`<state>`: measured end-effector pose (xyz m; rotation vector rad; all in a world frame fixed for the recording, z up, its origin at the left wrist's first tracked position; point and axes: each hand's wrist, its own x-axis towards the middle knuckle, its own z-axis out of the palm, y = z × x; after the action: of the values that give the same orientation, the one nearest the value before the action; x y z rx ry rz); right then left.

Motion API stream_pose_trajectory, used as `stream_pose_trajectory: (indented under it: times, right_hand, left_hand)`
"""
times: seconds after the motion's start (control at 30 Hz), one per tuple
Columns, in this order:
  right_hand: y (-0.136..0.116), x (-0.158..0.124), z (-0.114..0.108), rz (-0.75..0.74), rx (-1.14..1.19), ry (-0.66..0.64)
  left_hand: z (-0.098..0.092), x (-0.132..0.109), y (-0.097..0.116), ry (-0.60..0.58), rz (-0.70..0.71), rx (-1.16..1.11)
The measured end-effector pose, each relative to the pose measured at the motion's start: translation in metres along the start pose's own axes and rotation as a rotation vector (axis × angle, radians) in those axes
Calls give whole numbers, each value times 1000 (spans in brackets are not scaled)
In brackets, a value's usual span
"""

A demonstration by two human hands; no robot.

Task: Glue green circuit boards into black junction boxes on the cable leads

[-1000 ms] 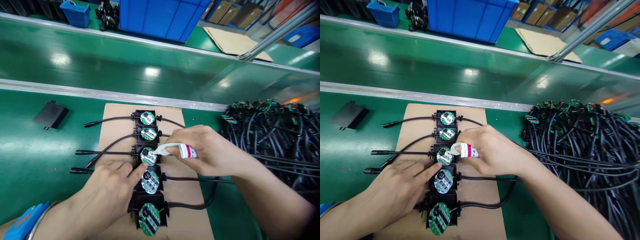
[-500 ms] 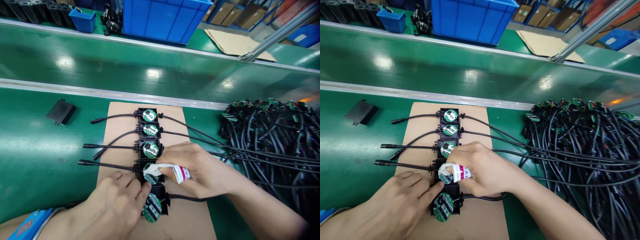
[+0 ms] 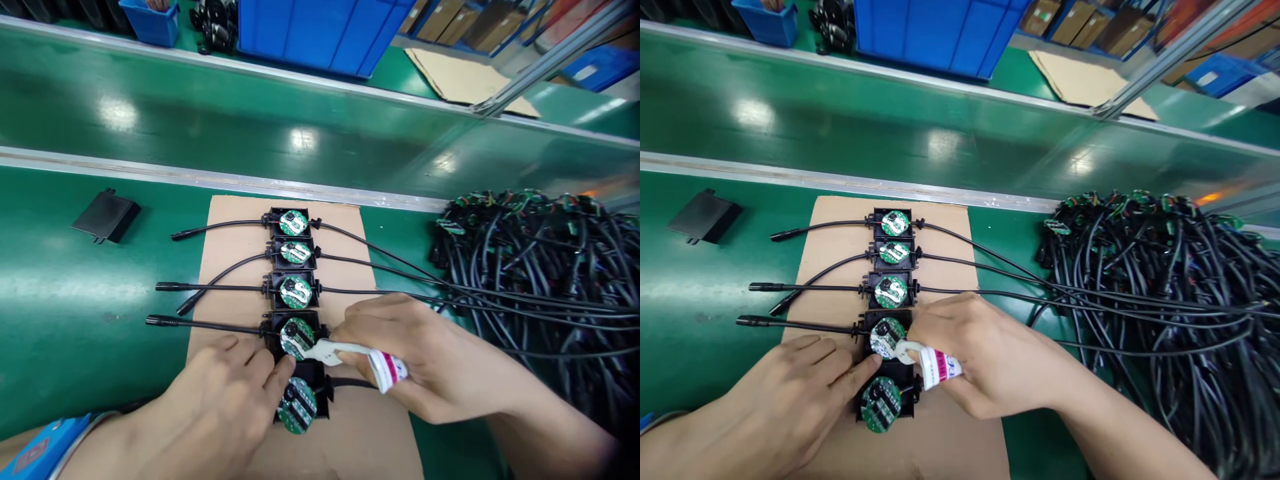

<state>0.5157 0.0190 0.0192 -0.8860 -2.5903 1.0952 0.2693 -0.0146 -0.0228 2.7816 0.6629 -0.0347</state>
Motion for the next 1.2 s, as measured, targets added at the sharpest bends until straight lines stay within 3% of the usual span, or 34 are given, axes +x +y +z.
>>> stream_pose_trajectory:
  times: [0.37, 0.6, 0.87, 1.03, 1.2]
  right_hand:
    - [9, 5, -4, -3, -17, 66]
    - [15, 4, -3, 19, -38, 39]
    - [-14, -17, 4, 3, 34, 182]
    - [-27, -15, 34, -54, 72, 108]
    - [-29, -6, 49, -42, -2, 12]
  left_hand:
    - [-1, 0, 1, 16, -1, 19]
    - [-1, 0, -1, -5, -14, -13]
    - [-18, -13, 14, -62, 27, -63]
    - [1, -34, 35, 38, 84, -71]
    - [18, -45, 44, 34, 42, -60]
